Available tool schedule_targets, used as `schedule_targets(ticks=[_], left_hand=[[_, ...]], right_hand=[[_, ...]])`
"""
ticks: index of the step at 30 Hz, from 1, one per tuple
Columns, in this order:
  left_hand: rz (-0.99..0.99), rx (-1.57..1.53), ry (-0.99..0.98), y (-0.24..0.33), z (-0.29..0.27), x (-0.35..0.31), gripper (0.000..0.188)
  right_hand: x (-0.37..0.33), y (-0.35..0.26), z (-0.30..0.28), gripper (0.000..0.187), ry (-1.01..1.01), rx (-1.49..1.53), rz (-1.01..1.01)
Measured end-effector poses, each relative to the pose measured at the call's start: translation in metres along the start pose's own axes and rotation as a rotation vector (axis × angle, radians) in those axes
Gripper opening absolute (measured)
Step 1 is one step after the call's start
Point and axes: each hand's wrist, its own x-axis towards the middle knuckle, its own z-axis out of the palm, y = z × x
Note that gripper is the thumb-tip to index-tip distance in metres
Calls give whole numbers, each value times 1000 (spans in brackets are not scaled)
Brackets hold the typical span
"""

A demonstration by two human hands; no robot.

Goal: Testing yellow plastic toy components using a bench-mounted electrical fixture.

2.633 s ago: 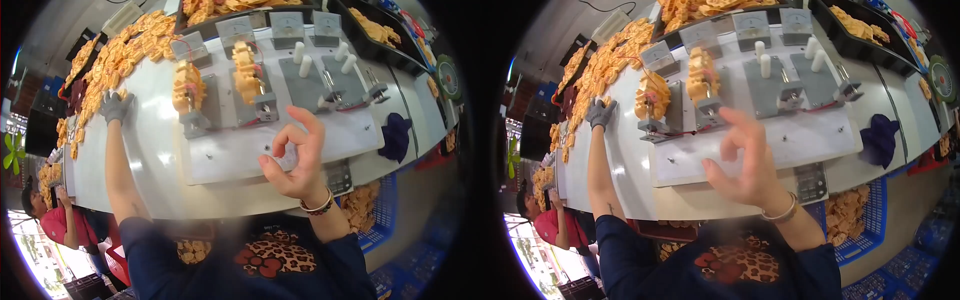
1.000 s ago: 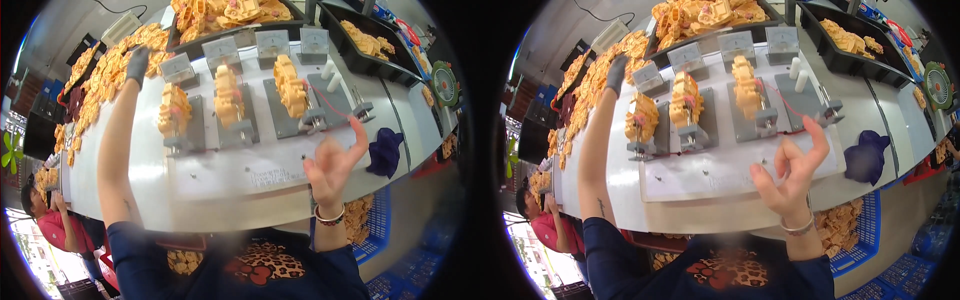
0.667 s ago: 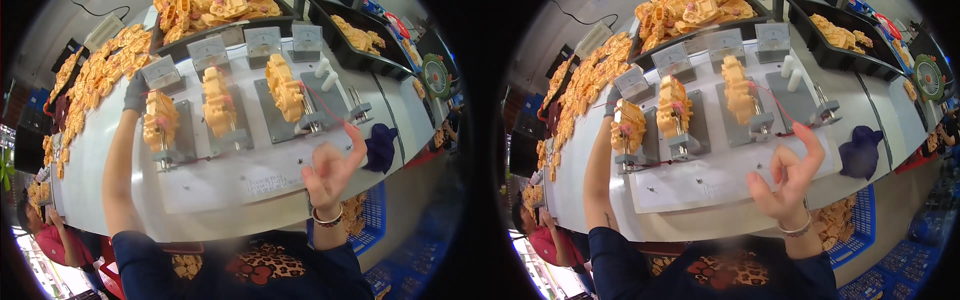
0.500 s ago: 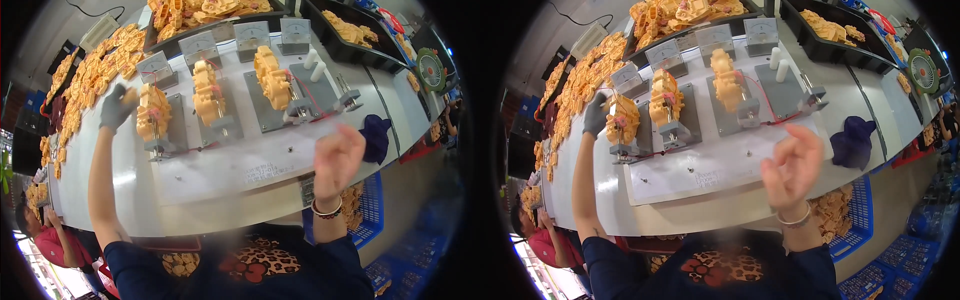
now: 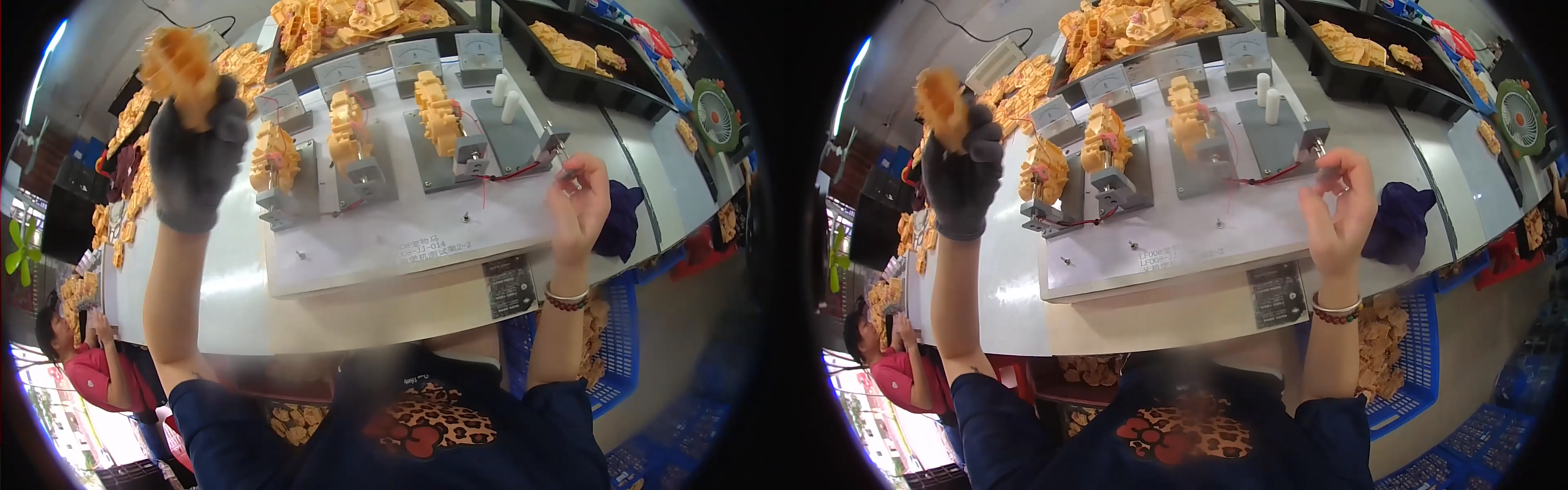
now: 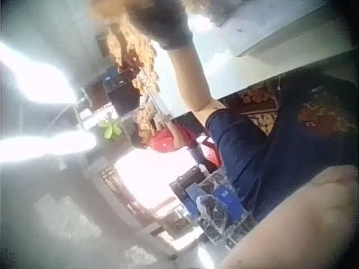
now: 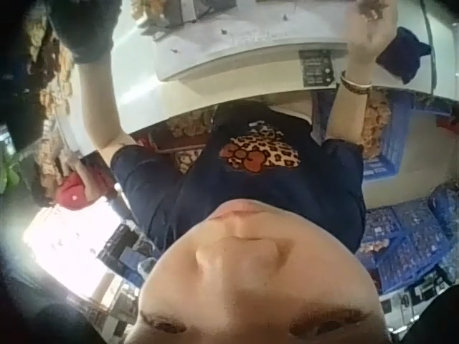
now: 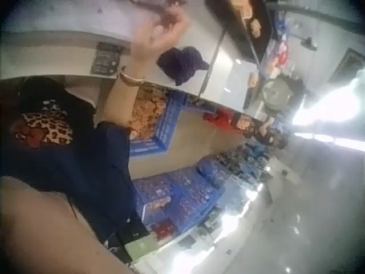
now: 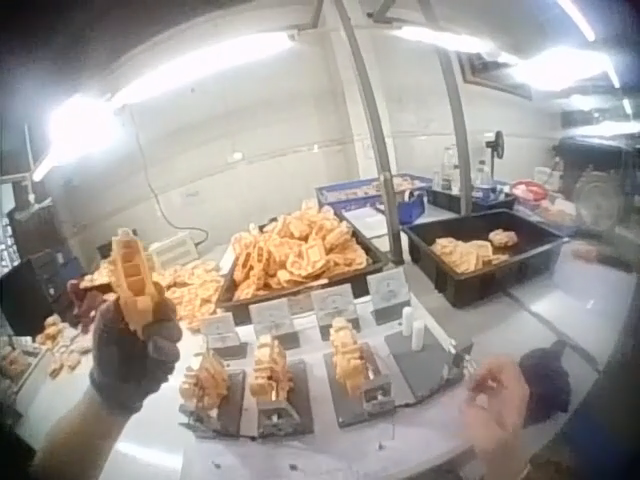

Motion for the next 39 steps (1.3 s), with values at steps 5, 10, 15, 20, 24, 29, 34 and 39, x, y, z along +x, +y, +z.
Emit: schedule_targets(ticks=[5,10,15,20,24,29,34,39], left_hand=[[24,534,16,-81,15,83,41],[39,1693,-644,-100,-6,202,30],[-90,2066,-708,-148,-11,239,28],[-73,2084,-905,-182,8,221,34],[-67,2166,-959,-179,-11,212,42],[277,2496,-555,-166,42,159,49],[246,2346,-471,-133,112,38,28],[129,2173,-20,-118,82,-69,18]], right_hand=[[1,-4,11,34,33,-4,-5],[4,-11,13,34,34,-44,-46],[4,-12,11,34,18,-64,-17],[3,-9,6,34,30,-83,-17],[6,-9,11,40,-2,-82,-90],[-1,-12,21,46,180,56,132],[-13,-9,5,36,195,-70,108],[-10,-18,-3,13,39,-464,-81]])
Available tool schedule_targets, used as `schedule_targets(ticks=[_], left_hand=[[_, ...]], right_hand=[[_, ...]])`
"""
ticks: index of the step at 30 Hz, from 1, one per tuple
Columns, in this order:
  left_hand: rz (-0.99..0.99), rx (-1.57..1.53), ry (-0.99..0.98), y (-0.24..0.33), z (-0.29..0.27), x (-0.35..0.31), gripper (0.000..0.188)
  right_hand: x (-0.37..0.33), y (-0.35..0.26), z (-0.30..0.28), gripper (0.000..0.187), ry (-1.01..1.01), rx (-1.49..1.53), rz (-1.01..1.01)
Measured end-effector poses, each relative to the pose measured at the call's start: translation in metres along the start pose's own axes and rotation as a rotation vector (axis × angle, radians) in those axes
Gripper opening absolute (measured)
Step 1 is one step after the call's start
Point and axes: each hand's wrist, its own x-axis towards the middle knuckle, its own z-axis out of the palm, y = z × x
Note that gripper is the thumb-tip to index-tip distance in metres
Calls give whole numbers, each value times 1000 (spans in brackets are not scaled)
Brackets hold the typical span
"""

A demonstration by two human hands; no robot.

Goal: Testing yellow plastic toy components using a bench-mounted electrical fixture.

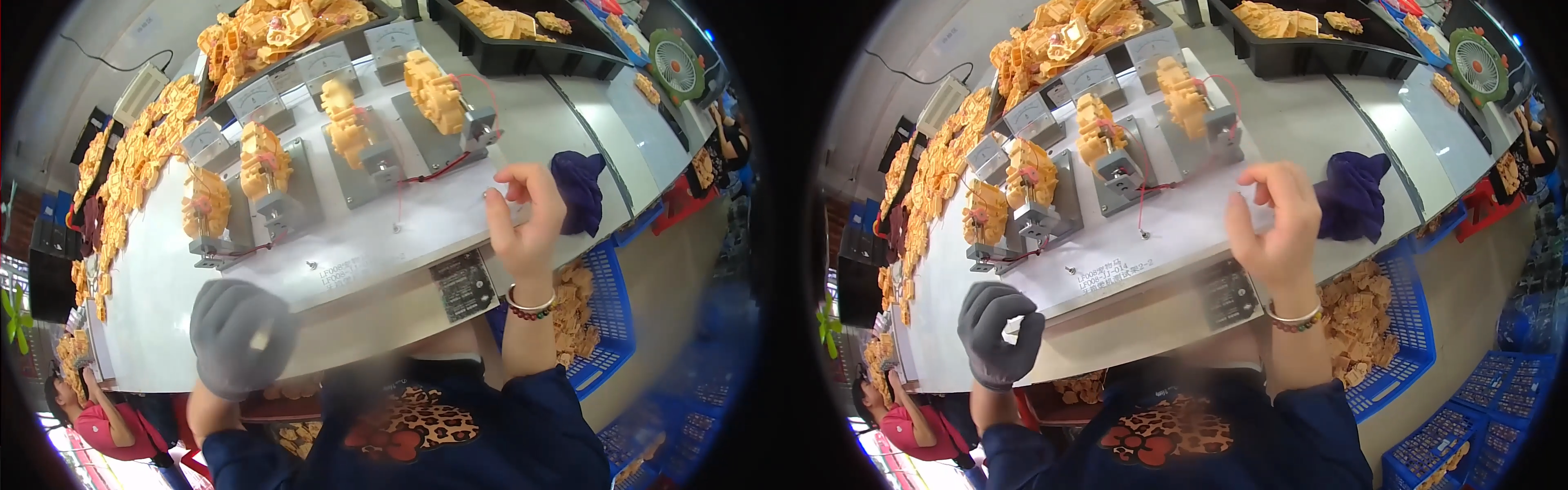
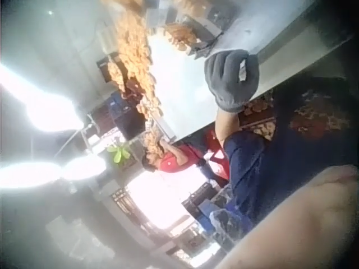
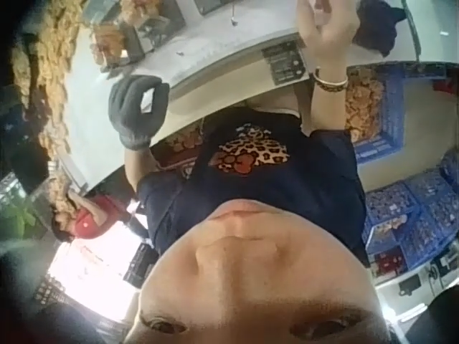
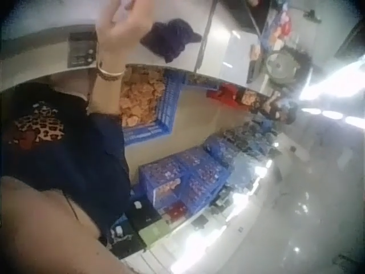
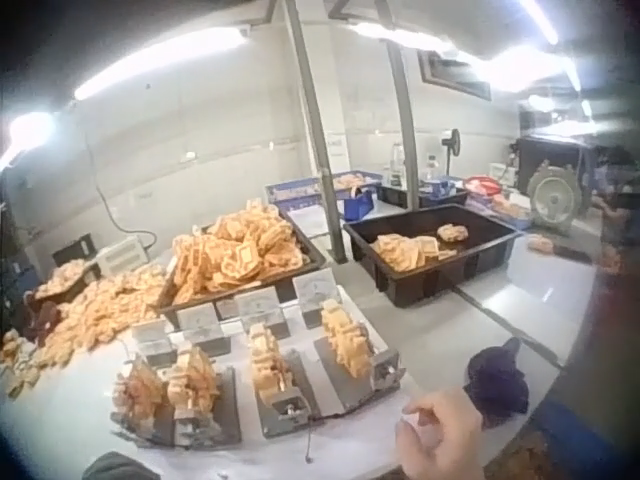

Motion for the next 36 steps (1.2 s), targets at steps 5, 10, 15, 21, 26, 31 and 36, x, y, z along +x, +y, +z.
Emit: schedule_targets(ticks=[5,10,15,21,26,31,36], left_hand=[[-416,251,76,-34,34,-55,15],[-489,191,180,-46,47,-64,16],[-522,216,326,-47,57,-63,13],[-515,189,364,-49,59,-65,13],[-476,167,346,-49,55,-66,13],[-437,30,385,-13,51,-33,18],[-388,23,233,-6,84,-6,15]], right_hand=[[-5,8,2,13,-192,-163,15],[-6,15,3,12,-196,-175,19],[-8,13,4,12,-182,-163,47],[-13,19,3,12,-162,-141,38],[-12,20,4,15,-137,-116,29],[-6,-44,19,14,-200,-266,-239],[-14,-51,59,15,-456,-153,-107]])
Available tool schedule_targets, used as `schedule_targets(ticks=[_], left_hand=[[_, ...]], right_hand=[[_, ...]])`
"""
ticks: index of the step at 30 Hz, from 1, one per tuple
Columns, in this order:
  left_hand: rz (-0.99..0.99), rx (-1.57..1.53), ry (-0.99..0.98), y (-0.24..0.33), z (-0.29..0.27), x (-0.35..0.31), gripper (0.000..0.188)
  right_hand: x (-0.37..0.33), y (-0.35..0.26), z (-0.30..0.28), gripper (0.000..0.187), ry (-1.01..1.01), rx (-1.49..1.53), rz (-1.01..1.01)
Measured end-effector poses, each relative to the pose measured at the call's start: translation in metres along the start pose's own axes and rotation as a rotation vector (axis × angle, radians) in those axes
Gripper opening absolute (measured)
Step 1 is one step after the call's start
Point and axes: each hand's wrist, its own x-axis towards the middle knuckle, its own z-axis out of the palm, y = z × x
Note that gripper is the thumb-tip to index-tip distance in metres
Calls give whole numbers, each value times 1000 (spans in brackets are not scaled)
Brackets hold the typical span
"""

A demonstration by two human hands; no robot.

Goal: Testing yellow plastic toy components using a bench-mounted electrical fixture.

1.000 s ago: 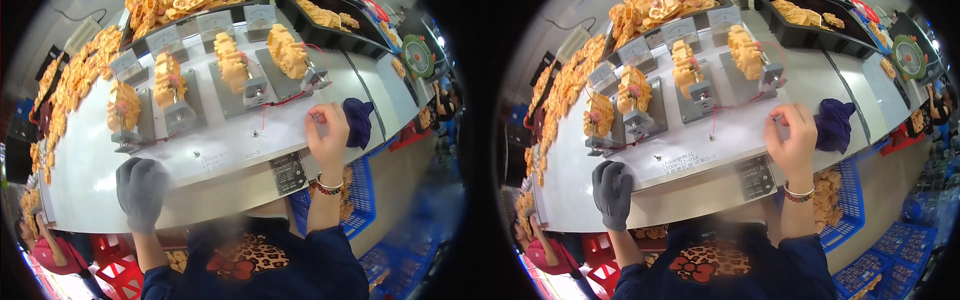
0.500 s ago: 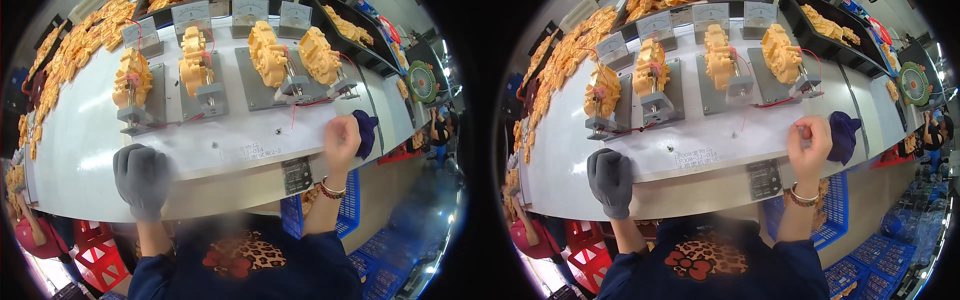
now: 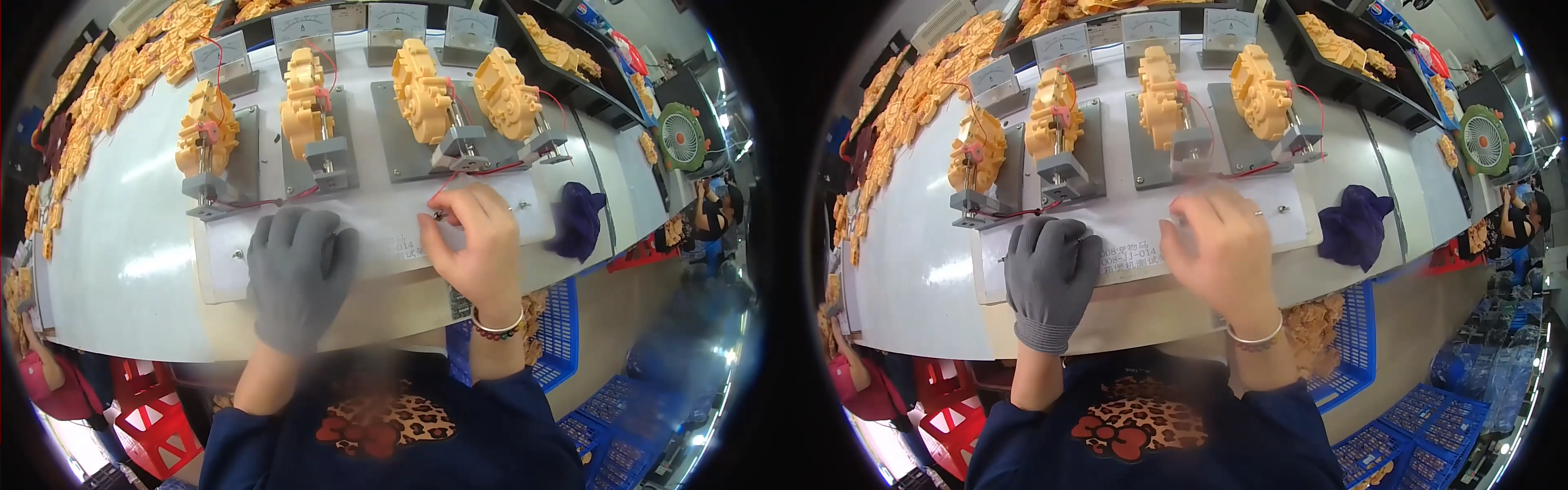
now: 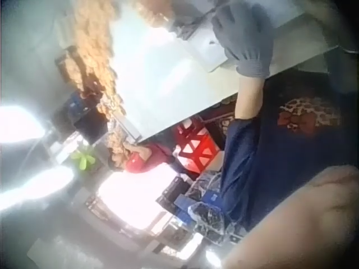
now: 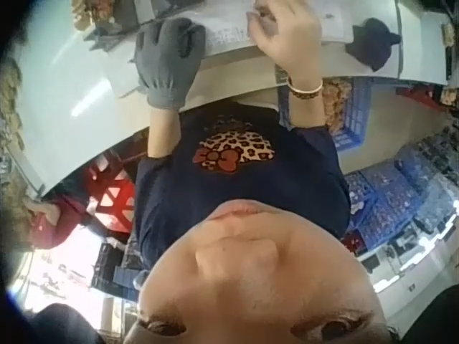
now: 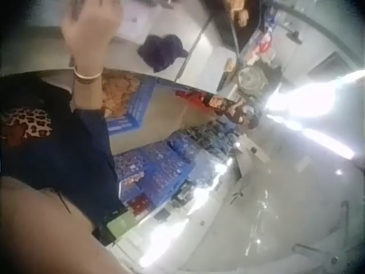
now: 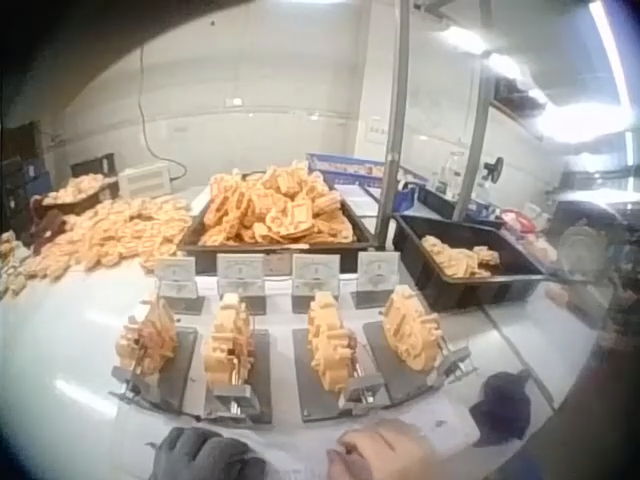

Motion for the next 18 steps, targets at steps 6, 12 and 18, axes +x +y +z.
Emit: schedule_targets(ticks=[6,12,18], left_hand=[[-20,-41,-13,-2,-1,2,13],[94,-37,-10,-6,-3,1,12],[-62,-37,116,-27,-43,-18,20]], right_hand=[[2,0,1,17,-6,-97,-50],[2,3,2,17,25,-26,-90],[-17,20,-41,16,304,153,-10]])
